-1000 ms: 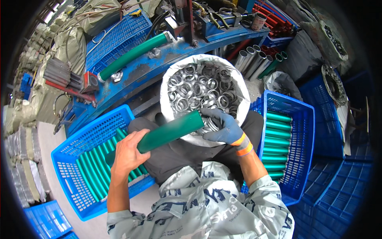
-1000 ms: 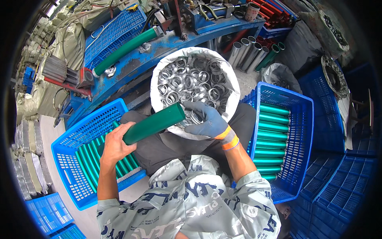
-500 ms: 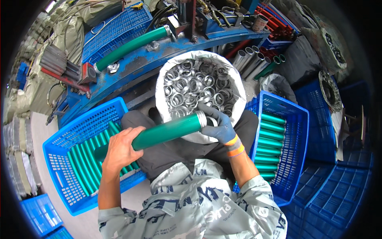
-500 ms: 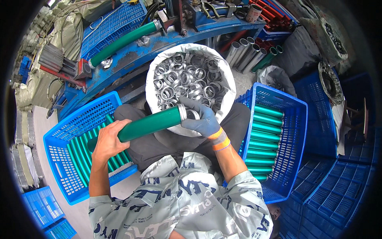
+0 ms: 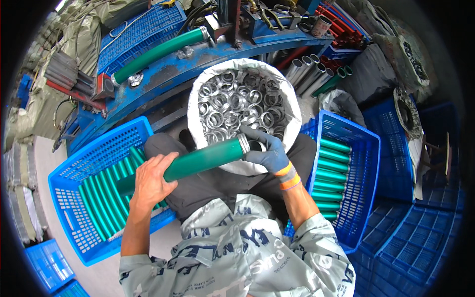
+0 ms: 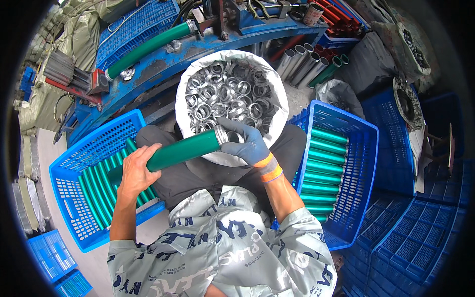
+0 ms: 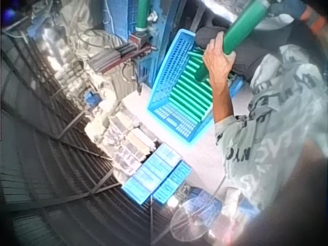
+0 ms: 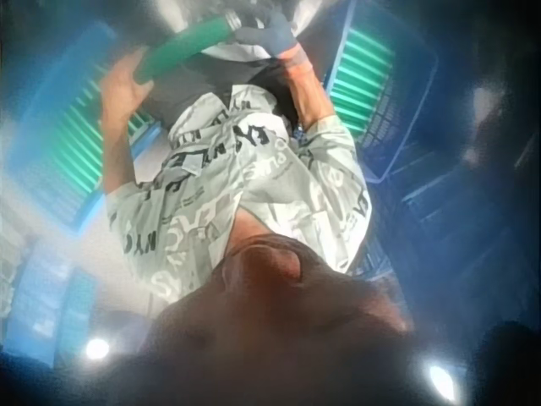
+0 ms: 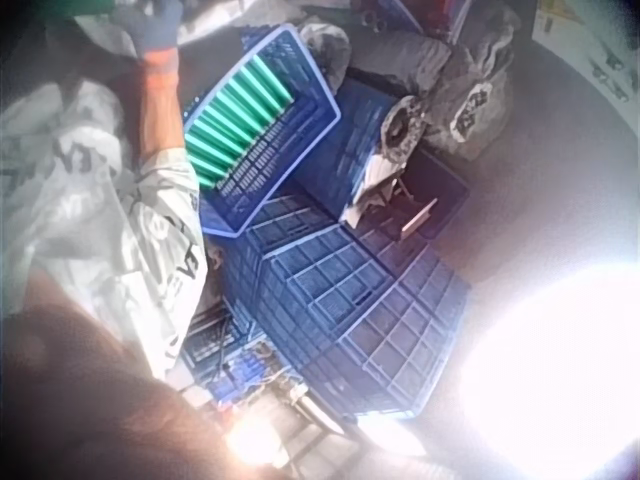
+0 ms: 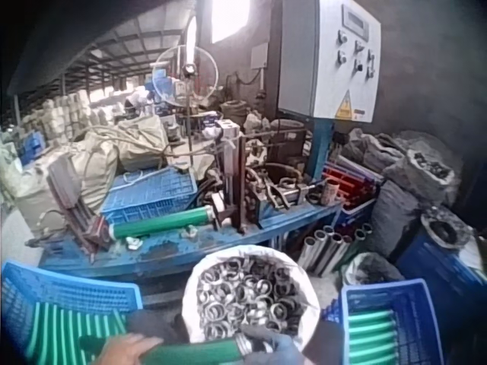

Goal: The recorder fits metal rings onto green metal pipes and organizes them into a blue crate.

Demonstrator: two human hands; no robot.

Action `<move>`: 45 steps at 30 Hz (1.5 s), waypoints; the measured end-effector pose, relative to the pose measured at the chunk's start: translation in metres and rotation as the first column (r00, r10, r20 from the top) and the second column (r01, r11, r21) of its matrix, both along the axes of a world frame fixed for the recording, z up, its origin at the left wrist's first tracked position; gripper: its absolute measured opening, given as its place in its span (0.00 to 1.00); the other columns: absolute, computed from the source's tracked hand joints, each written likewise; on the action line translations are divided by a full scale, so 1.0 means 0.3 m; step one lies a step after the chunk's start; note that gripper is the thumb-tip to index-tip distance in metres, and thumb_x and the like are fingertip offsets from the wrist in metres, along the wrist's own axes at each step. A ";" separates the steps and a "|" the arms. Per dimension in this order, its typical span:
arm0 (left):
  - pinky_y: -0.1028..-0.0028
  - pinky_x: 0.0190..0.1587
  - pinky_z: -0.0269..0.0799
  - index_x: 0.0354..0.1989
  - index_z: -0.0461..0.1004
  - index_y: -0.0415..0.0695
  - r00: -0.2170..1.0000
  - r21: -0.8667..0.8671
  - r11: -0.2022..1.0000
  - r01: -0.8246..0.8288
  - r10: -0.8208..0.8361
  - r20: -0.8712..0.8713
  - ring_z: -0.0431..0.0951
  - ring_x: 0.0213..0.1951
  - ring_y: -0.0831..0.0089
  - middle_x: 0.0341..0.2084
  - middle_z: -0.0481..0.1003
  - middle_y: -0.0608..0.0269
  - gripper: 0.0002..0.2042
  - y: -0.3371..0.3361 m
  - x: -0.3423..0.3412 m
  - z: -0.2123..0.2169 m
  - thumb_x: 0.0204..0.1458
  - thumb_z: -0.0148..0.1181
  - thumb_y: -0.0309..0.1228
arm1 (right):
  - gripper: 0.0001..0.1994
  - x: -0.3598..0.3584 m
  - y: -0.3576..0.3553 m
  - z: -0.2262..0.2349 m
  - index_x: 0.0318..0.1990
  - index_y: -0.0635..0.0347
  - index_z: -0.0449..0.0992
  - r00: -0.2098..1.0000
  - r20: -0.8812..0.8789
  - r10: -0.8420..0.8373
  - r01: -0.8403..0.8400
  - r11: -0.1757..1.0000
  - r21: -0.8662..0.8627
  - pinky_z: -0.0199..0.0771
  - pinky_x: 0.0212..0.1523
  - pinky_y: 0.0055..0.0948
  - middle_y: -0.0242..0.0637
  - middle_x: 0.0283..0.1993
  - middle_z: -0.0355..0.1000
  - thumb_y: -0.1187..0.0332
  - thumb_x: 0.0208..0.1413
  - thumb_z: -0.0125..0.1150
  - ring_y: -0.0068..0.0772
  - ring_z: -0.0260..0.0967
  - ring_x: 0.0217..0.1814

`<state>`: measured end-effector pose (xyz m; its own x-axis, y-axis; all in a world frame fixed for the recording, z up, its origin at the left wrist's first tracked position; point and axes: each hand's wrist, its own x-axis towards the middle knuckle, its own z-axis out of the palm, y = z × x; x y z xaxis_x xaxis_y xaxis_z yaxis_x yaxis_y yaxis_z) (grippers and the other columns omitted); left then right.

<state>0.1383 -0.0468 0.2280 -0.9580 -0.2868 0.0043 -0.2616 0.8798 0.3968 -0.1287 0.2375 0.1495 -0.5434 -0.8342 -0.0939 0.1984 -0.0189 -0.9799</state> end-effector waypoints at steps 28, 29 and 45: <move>0.51 0.75 0.78 0.70 0.78 0.46 0.566 0.970 -0.125 0.208 0.824 -0.015 0.82 0.71 0.58 0.68 0.83 0.50 0.22 0.196 0.013 -0.207 0.74 0.70 0.41 | 0.35 0.082 -0.103 -0.059 0.76 0.67 0.77 0.940 0.242 -0.242 0.272 0.957 -0.101 0.88 0.52 0.30 0.43 0.56 0.88 0.42 0.88 0.43 0.29 0.88 0.50; 0.51 0.75 0.78 0.70 0.78 0.45 0.558 0.972 -0.115 0.204 0.830 -0.018 0.82 0.71 0.58 0.69 0.82 0.49 0.22 0.200 0.013 -0.211 0.73 0.70 0.41 | 0.33 0.076 -0.105 -0.064 0.76 0.66 0.78 0.966 0.083 -0.245 0.250 0.966 -0.063 0.88 0.53 0.34 0.44 0.57 0.89 0.45 0.88 0.43 0.32 0.89 0.51; 0.46 0.76 0.77 0.67 0.83 0.48 0.527 0.959 -0.141 0.246 0.850 -0.010 0.81 0.72 0.55 0.70 0.81 0.51 0.19 0.212 0.020 -0.266 0.71 0.72 0.38 | 0.40 0.100 -0.141 -0.140 0.89 0.66 0.58 0.982 0.169 -0.083 0.118 0.971 -0.209 0.68 0.83 0.41 0.54 0.81 0.72 0.46 0.83 0.54 0.44 0.72 0.81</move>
